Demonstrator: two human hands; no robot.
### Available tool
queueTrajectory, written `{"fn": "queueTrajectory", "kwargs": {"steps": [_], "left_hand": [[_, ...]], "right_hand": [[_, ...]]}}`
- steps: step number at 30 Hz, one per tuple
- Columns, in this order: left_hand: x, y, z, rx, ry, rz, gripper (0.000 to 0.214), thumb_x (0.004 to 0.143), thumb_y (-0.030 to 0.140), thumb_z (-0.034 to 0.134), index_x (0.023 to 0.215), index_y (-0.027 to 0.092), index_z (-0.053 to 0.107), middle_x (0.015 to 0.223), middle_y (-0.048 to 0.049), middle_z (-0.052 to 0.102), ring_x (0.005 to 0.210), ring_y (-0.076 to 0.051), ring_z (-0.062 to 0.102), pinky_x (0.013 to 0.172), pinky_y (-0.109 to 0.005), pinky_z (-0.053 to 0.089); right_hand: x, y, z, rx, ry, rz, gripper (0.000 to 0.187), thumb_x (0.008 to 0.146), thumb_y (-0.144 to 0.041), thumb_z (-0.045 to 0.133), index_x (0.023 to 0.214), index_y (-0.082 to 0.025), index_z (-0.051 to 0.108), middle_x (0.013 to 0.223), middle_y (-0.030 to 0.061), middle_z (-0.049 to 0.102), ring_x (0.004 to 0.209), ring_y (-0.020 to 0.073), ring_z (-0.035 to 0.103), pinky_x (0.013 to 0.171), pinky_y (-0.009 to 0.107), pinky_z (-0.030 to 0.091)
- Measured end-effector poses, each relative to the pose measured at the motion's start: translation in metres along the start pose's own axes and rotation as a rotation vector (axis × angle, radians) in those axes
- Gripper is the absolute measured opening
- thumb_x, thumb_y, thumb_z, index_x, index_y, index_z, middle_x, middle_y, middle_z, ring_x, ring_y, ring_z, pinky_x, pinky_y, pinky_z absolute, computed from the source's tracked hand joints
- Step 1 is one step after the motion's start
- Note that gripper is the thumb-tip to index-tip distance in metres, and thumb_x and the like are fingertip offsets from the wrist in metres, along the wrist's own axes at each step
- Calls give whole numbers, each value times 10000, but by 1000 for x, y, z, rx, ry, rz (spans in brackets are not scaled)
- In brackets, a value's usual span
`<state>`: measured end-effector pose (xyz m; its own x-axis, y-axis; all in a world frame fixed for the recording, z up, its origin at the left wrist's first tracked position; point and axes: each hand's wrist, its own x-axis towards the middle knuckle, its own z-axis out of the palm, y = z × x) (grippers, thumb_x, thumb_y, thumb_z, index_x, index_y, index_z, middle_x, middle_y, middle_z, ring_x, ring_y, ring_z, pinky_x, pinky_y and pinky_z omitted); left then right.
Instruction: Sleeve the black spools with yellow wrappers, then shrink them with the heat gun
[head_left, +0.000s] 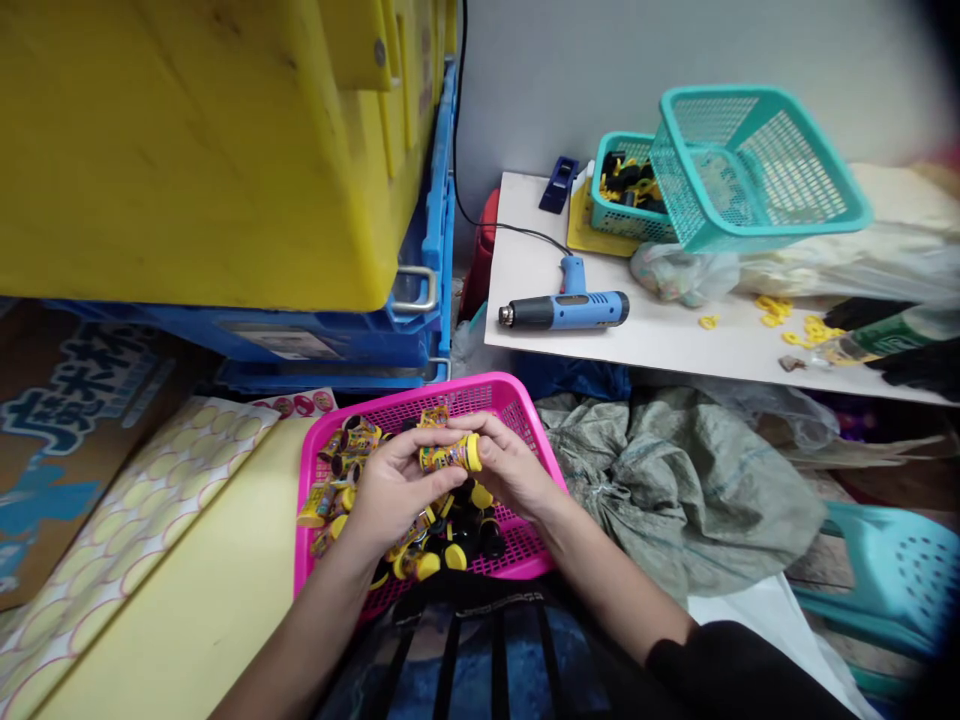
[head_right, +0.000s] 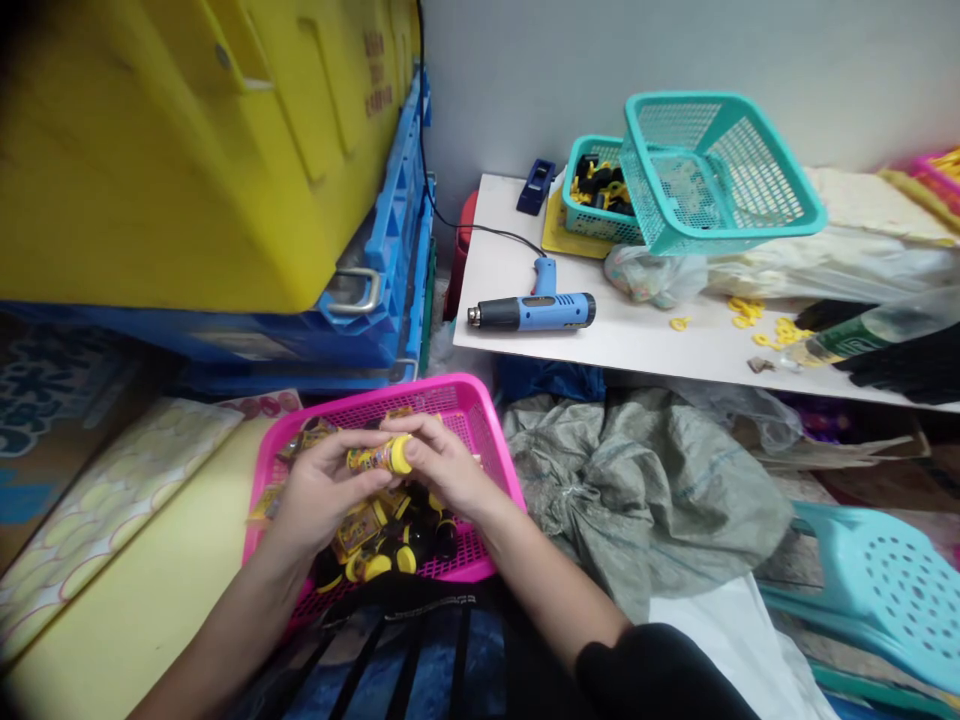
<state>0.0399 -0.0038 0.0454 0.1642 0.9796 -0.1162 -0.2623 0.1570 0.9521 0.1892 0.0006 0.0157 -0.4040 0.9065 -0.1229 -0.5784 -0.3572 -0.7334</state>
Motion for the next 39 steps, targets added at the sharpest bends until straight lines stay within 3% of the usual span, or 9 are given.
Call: {"fn": "queueTrajectory", "kwargs": {"steps": [6,12,15,21,24,26,29,33,39], "left_hand": [[-1,1,-2,89,7,57,257,628,161,811,861,200,710,873,-16,709,878,-163,659,805,-262,533],[-2,11,4,184,-14,-8,274,607,153,796,857,201,695,898,-3,715,818,-147,667,729,-232,537],[-2,10,6,207,-5,-2,261,602,173,792,849,197,712,895,-14,736,814,-159,677,730,-241,541],[-1,-3,9,277,59,21,271,629,236,779,892,186,730,937,-54,750,887,-216,691,804,-316,561],[-1,-2,8,310,105,-6,345,671,289,763,1000,189,727,1084,-86,718,999,-252,670,841,-350,567],[-3,3,5,241,83,-53,410,723,342,733,1112,216,699,1237,-97,654,1086,-270,639,855,-362,568],[-7,9,-4,-6,-26,-168,453,812,409,650,1244,275,628,1358,-84,580,1125,-278,626,858,-382,573],[-7,4,-15,-36,-54,-266,380,753,400,731,1091,227,724,1182,-94,697,992,-257,688,818,-334,580],[-4,3,-14,-124,75,-164,255,651,352,810,831,179,758,862,-75,761,763,-202,709,739,-295,585]], "right_hand": [[0,-4,-5,-200,-4,-78,312,788,-450,713,1012,-241,654,916,4,638,765,118,598,696,248,491],[2,-3,-9,-183,-92,11,450,801,-537,662,1143,-248,619,1122,50,606,980,171,594,835,299,471],[2,3,-11,-149,-102,25,509,762,-575,681,1151,-256,603,1114,53,611,956,181,606,854,329,469],[3,5,-14,-326,-49,-64,428,801,-581,632,1067,-246,639,1128,56,620,1096,221,567,999,397,401],[4,6,-11,-396,78,-164,369,865,-530,576,1111,-261,625,1139,52,617,1106,215,560,994,388,410],[4,6,-10,-416,143,-250,353,848,-483,622,1136,-281,614,1114,43,616,1064,206,573,943,363,443],[3,2,-12,-495,117,-306,328,789,-402,714,1089,-283,660,1062,36,610,1010,195,580,904,333,455],[-1,-6,-15,-518,103,-303,325,754,-426,738,1032,-261,707,1011,45,618,970,199,588,869,332,470],[-5,-8,-12,-427,76,-225,401,668,-413,810,1025,-279,687,906,36,654,830,208,618,787,372,502]]}}
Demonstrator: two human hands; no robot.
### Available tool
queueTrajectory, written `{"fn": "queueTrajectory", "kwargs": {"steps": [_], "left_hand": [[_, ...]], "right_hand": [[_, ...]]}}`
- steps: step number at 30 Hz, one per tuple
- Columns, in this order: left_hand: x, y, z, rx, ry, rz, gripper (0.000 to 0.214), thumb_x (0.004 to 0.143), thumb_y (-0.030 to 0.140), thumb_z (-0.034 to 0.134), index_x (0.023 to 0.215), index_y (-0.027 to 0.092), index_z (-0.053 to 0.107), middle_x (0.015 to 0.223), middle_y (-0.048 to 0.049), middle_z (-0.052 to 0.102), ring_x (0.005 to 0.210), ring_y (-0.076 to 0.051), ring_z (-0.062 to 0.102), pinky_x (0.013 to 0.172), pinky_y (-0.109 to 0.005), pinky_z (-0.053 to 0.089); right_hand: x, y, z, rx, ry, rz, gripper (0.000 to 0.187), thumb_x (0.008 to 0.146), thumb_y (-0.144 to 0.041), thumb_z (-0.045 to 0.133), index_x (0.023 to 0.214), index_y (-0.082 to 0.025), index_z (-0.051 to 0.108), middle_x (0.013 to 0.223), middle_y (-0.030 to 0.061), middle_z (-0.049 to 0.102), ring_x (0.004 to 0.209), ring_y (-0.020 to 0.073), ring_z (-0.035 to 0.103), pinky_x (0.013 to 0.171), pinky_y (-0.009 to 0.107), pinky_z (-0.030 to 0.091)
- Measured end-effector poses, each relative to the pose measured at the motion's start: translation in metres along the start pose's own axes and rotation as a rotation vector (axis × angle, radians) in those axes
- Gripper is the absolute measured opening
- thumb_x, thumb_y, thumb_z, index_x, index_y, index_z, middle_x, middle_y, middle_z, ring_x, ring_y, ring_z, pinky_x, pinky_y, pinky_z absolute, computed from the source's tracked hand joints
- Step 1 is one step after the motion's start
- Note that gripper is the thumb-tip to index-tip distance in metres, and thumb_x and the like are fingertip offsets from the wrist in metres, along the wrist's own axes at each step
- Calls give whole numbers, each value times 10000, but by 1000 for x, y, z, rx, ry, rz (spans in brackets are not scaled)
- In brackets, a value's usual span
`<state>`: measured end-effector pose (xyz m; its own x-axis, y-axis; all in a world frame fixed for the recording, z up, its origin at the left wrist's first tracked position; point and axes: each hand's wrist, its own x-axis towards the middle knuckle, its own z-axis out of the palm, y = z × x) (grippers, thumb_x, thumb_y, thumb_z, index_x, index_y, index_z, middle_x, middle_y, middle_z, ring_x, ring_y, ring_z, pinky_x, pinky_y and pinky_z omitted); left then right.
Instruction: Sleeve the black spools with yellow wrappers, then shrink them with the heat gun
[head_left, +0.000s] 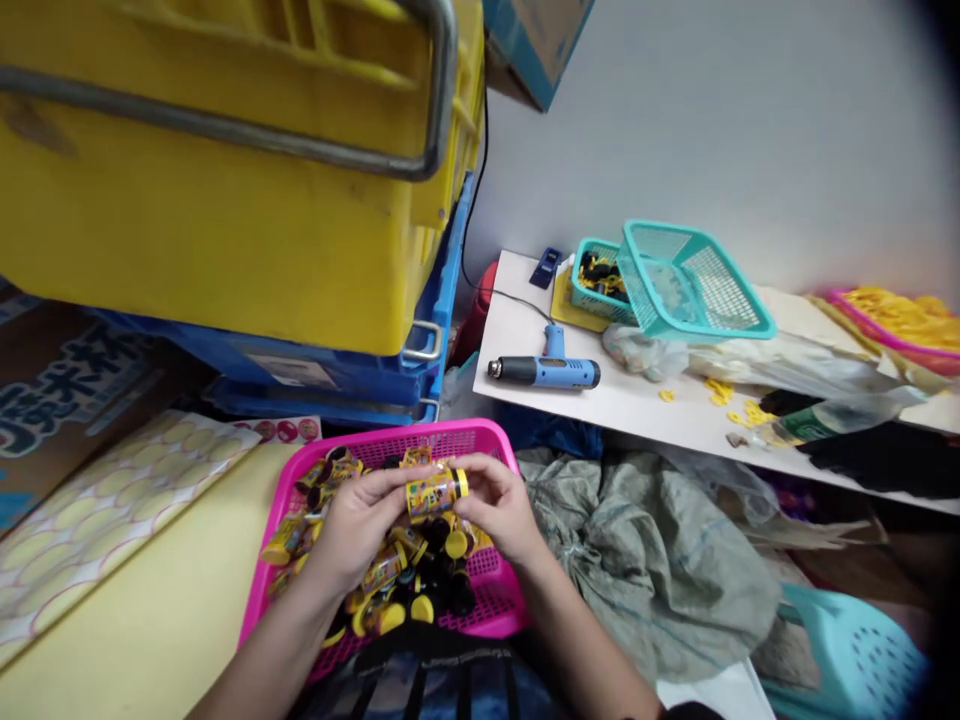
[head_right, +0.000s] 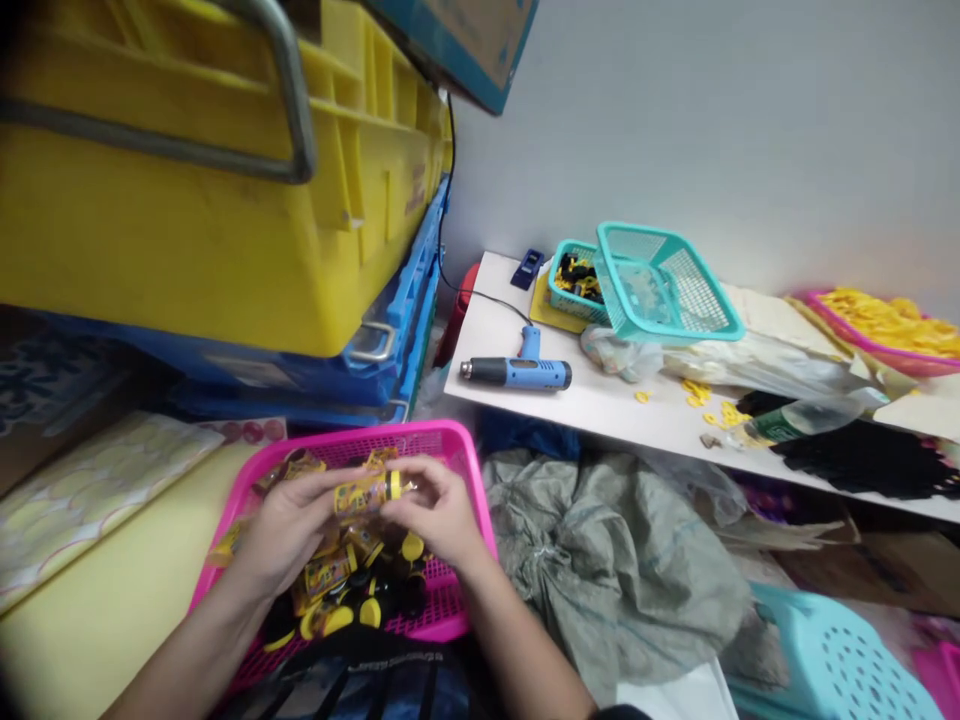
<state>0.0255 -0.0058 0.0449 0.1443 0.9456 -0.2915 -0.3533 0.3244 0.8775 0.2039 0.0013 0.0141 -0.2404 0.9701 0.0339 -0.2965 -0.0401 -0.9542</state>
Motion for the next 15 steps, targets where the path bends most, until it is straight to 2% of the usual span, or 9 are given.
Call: {"fn": "queueTrajectory", "kwargs": {"steps": [4,6,8,10,13,15], "left_hand": [[-4,7,6,-74,-97,-22,287,704,377,763,927,207,703,987,-54,711,824,-191,684,683,-302,597],[-4,6,10,-5,-81,1,299,687,325,786,938,210,673,1007,-39,679,844,-176,665,658,-274,592],[-3,2,13,84,-61,15,305,668,285,804,926,196,668,982,-32,672,779,-145,652,639,-250,579],[-2,-1,15,144,-74,34,308,668,299,802,929,183,687,976,-42,691,744,-143,653,678,-275,576],[-1,-2,17,215,-70,108,297,628,264,820,892,175,720,985,-64,730,893,-202,678,849,-331,545],[-2,-2,17,249,-50,142,283,599,232,825,859,175,732,993,-72,744,980,-232,672,918,-354,516]], "right_hand": [[0,-4,-1,-233,13,-145,383,652,-373,833,1013,-320,713,1025,42,603,1009,224,565,933,398,435],[0,-6,0,-266,-26,-171,371,694,-456,786,1032,-324,711,1083,48,573,1092,235,524,998,411,394],[0,-8,2,-178,-59,-111,375,804,-526,657,1123,-329,670,1174,52,555,1163,236,497,1025,415,376],[0,-8,5,-35,-103,17,383,881,-513,561,1211,-325,610,1256,53,547,1197,226,496,1026,412,380],[1,-5,10,157,-200,208,457,833,-544,615,1194,-264,603,1234,79,582,1148,235,547,1000,413,405],[1,-1,11,238,-223,260,520,774,-600,651,1134,-227,619,1169,93,606,1104,242,570,970,414,427]]}}
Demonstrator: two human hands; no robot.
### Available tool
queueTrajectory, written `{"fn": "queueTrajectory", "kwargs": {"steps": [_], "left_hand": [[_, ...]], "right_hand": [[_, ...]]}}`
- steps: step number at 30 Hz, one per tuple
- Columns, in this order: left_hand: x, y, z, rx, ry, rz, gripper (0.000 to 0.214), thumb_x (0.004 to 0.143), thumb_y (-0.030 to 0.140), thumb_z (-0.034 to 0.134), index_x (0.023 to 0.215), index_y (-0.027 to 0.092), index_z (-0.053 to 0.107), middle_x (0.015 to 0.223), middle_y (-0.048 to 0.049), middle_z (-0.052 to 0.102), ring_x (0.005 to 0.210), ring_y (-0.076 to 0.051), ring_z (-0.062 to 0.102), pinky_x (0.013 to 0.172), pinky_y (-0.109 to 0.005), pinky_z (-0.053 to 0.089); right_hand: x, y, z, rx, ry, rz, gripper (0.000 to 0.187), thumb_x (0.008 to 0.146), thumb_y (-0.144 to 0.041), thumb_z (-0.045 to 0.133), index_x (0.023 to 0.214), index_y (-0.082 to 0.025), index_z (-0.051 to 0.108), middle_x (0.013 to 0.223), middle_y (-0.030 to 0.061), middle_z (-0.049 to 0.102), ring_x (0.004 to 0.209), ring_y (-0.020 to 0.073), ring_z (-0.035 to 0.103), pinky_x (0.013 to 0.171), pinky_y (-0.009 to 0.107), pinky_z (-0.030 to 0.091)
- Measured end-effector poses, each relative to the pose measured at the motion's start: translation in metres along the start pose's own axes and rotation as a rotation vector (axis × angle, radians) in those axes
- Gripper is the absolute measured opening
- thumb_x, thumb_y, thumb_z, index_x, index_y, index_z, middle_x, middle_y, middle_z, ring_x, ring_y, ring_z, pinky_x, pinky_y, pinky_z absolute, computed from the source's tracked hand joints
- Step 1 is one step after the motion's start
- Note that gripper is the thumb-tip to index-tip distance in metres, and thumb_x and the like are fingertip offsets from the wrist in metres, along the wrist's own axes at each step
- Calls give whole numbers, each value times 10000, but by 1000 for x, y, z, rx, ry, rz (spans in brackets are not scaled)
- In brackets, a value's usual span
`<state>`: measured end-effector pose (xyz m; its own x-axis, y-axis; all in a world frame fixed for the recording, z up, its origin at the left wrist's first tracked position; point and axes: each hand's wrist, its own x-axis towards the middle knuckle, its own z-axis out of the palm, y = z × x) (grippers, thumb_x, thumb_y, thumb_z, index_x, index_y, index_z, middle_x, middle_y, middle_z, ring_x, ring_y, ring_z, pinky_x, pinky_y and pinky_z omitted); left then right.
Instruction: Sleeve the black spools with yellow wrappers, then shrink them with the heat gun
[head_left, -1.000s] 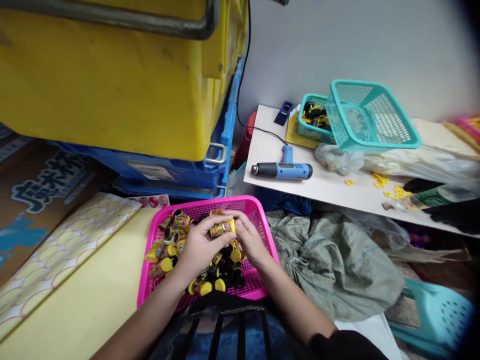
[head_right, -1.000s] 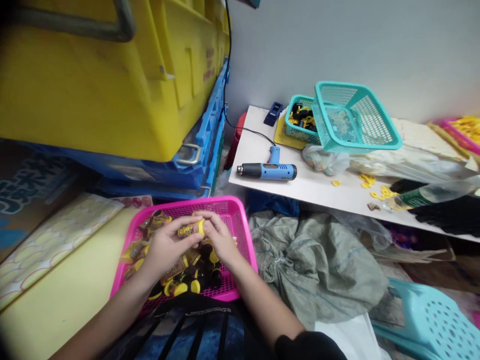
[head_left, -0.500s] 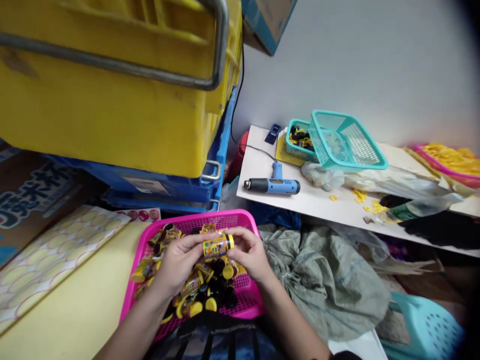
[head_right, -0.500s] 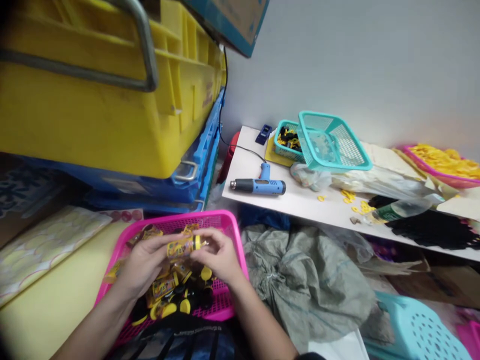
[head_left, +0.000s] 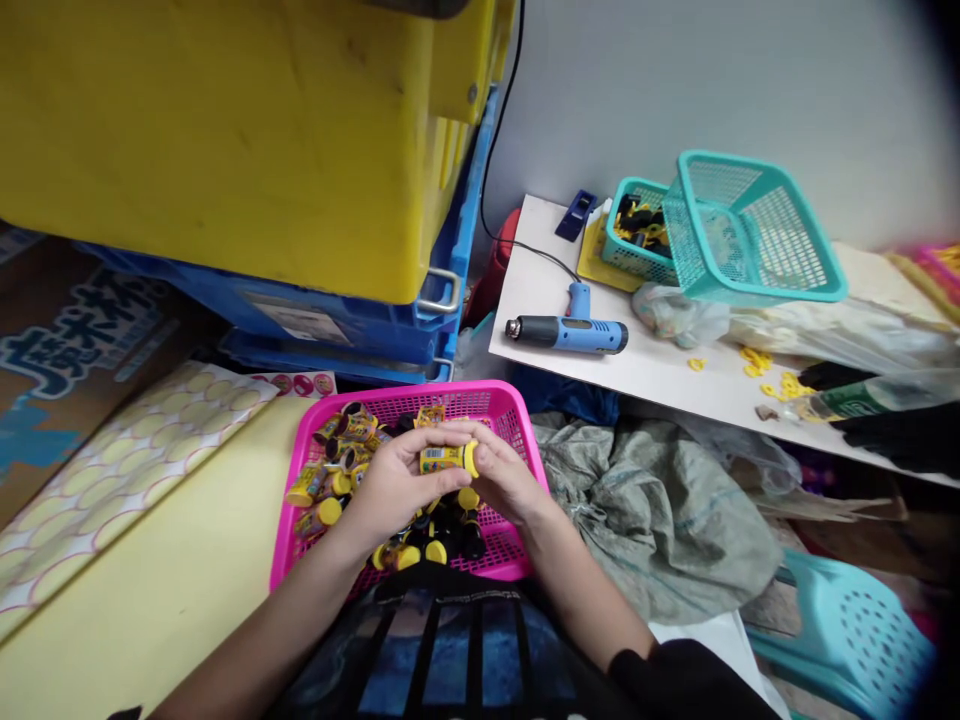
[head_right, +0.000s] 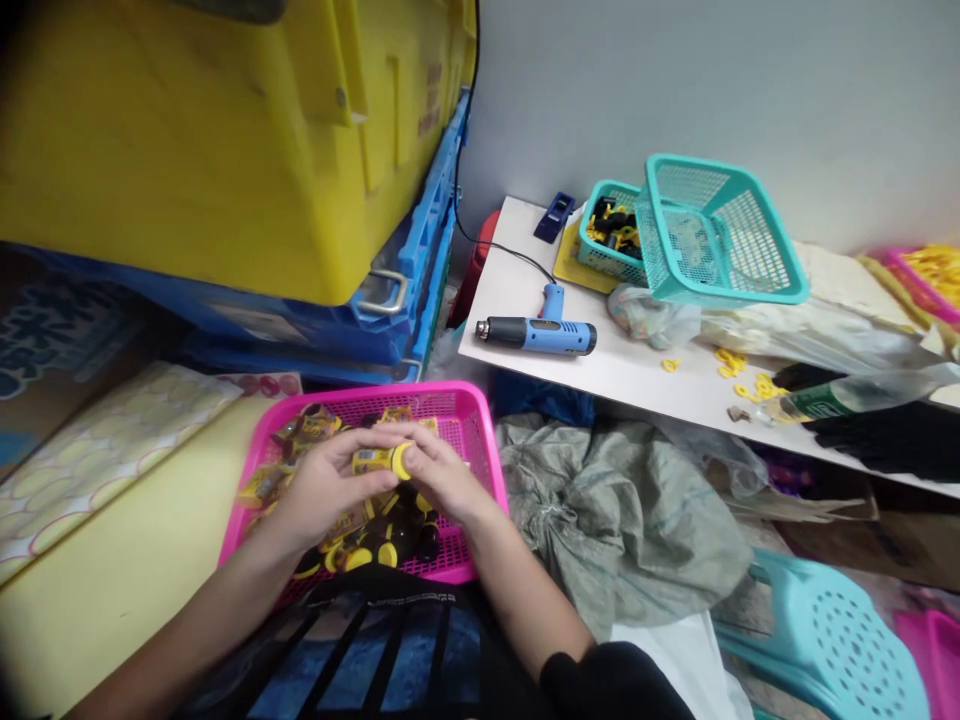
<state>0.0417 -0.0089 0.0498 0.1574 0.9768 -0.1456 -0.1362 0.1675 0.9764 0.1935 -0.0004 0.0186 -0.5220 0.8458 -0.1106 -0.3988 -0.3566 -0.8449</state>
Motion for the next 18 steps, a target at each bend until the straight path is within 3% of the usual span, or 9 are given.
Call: {"fn": "queueTrajectory", "kwargs": {"steps": [5,10,14,16,18], "left_hand": [[-2,-4,3,82,61,4,270,593,246,818,847,189,744,975,-72,757,962,-250,686,933,-389,507],[-4,-8,6,92,16,16,248,619,250,817,845,195,731,1062,-77,734,1064,-255,644,1013,-406,447],[-6,-7,6,-143,-64,-20,269,755,343,737,980,212,669,1269,-83,617,1022,-220,622,771,-305,528],[-7,-8,6,-308,-102,-48,283,818,384,674,1050,230,619,1197,-75,625,890,-170,613,686,-267,506],[-8,-9,3,-387,-124,-103,283,827,397,666,1045,233,591,986,-44,646,752,-130,573,655,-249,478]], "right_hand": [[6,11,-7,32,-14,-41,474,710,-602,711,998,-235,631,1081,66,613,1062,225,576,930,390,441],[9,14,-10,-8,34,-73,452,640,-556,788,918,-236,632,1021,33,608,994,188,575,916,342,432],[8,10,-6,63,29,-3,550,713,-666,652,1056,-238,613,1022,62,618,839,186,582,693,310,494],[7,6,-8,79,20,-3,590,770,-709,541,1116,-235,604,1083,81,618,826,191,589,671,322,505],[4,0,-14,33,25,-35,558,802,-680,527,1115,-227,618,1128,89,621,903,206,603,762,354,513]]}}
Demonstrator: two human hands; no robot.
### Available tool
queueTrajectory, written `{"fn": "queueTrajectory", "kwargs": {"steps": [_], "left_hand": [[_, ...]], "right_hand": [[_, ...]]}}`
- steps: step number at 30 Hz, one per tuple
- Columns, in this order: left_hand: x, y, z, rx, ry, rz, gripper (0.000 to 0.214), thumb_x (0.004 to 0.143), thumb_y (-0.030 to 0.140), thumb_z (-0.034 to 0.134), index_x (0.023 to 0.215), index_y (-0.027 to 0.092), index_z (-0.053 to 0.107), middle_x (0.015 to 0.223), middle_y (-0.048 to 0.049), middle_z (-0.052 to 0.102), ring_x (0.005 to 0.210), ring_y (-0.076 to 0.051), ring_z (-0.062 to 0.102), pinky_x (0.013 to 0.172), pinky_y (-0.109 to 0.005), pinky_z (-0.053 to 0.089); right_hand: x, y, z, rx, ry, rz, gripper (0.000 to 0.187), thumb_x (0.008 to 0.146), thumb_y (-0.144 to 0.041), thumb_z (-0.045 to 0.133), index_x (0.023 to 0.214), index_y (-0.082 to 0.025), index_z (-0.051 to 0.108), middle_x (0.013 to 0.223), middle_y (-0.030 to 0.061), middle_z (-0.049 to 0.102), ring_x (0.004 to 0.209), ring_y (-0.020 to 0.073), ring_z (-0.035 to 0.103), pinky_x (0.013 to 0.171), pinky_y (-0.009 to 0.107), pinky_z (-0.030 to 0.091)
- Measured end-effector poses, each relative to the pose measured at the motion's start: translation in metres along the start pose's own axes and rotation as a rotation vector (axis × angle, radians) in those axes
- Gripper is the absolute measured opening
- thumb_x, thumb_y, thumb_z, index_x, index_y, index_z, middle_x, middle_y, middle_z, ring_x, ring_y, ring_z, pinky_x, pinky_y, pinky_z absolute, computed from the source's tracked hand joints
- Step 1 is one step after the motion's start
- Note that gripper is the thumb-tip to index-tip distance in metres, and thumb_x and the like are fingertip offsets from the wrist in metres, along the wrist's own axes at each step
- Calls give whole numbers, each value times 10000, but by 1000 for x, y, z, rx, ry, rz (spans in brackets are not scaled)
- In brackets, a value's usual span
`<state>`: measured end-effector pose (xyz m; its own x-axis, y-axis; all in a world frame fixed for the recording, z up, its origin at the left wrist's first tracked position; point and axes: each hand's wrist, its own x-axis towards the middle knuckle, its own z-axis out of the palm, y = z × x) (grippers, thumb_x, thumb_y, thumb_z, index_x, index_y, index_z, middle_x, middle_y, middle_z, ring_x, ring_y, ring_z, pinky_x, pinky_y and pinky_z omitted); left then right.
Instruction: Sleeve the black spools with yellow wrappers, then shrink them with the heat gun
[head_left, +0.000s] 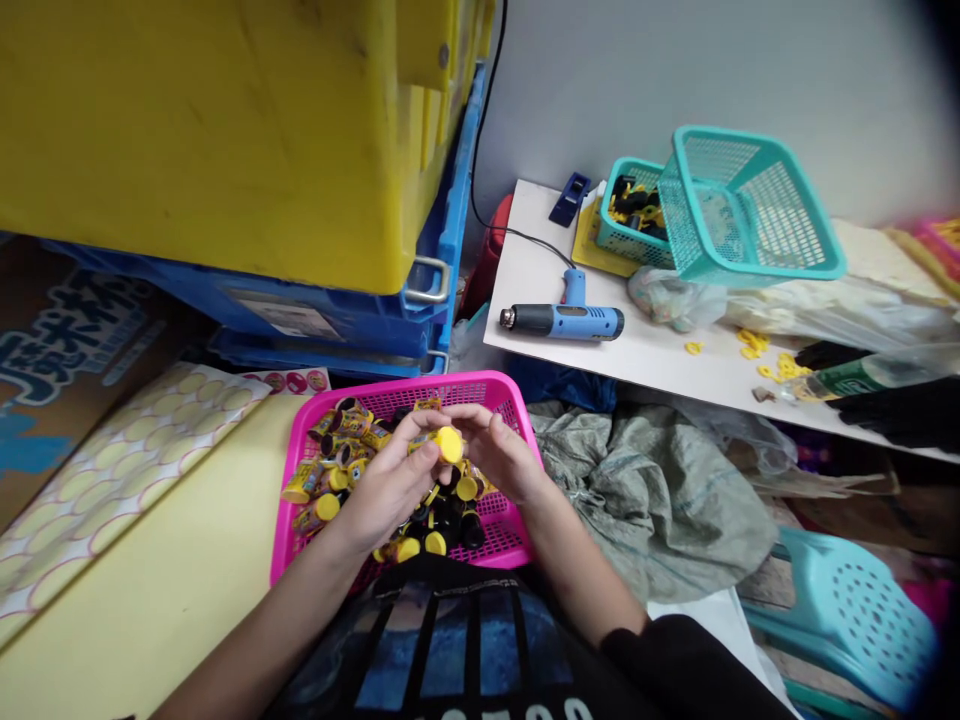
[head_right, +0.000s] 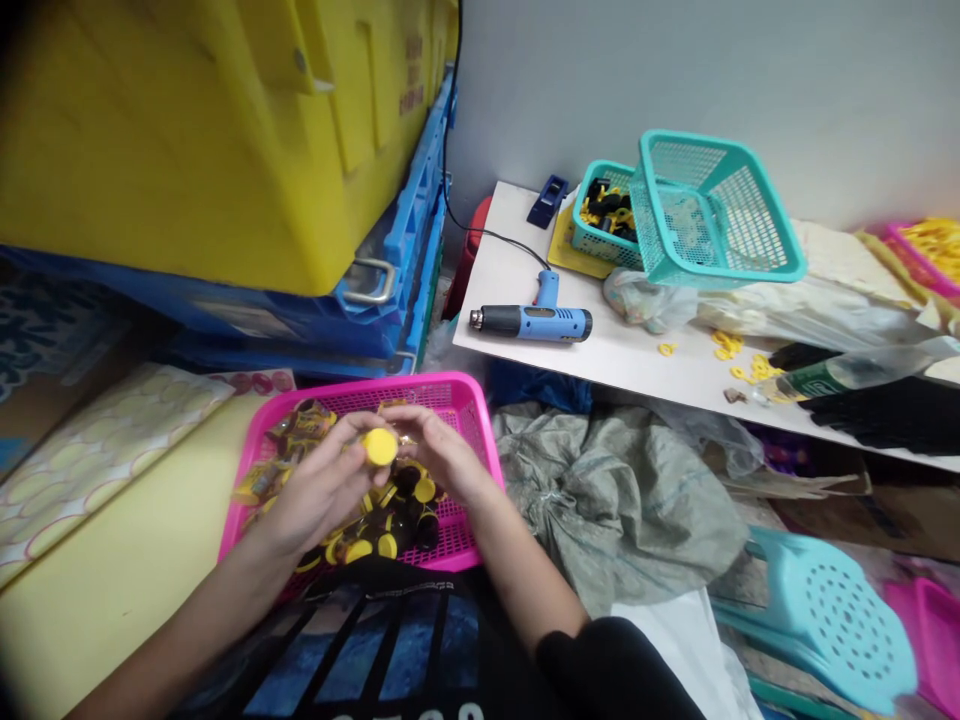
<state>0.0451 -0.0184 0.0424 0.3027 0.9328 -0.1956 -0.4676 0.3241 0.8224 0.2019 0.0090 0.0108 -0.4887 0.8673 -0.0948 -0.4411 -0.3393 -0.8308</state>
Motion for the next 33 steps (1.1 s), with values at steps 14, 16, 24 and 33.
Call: {"fn": "queueTrajectory", "kwargs": {"steps": [14,16,24,33], "left_hand": [[-11,20,-77,1563,107,114,381,887,436,476,1161,203,604,1307,-139,549,1253,-375,411,1038,-568,298],[-9,15,-73,1649,100,158,393,895,433,472,1195,221,612,1408,-127,485,1304,-385,360,1053,-591,271],[5,12,-47,1491,-79,332,292,920,324,467,1074,213,690,1270,-97,609,1195,-284,482,1051,-490,342],[66,-40,7,1641,-399,7,196,856,204,539,844,163,730,915,-139,712,1043,-307,579,926,-421,418]], "right_hand": [[-18,-20,-35,-1454,-214,83,89,816,-251,669,876,-196,707,819,84,677,839,231,594,830,400,438],[-16,-2,-34,-1487,-245,172,263,696,-267,783,936,-203,699,887,97,670,880,255,593,831,410,444],[-22,9,-41,-1262,-109,214,231,695,-173,678,893,-182,561,782,36,615,711,190,576,661,330,449],[-36,-36,-64,-401,465,-163,367,758,-403,697,1034,-245,514,852,-6,611,763,145,601,739,289,485]]}}
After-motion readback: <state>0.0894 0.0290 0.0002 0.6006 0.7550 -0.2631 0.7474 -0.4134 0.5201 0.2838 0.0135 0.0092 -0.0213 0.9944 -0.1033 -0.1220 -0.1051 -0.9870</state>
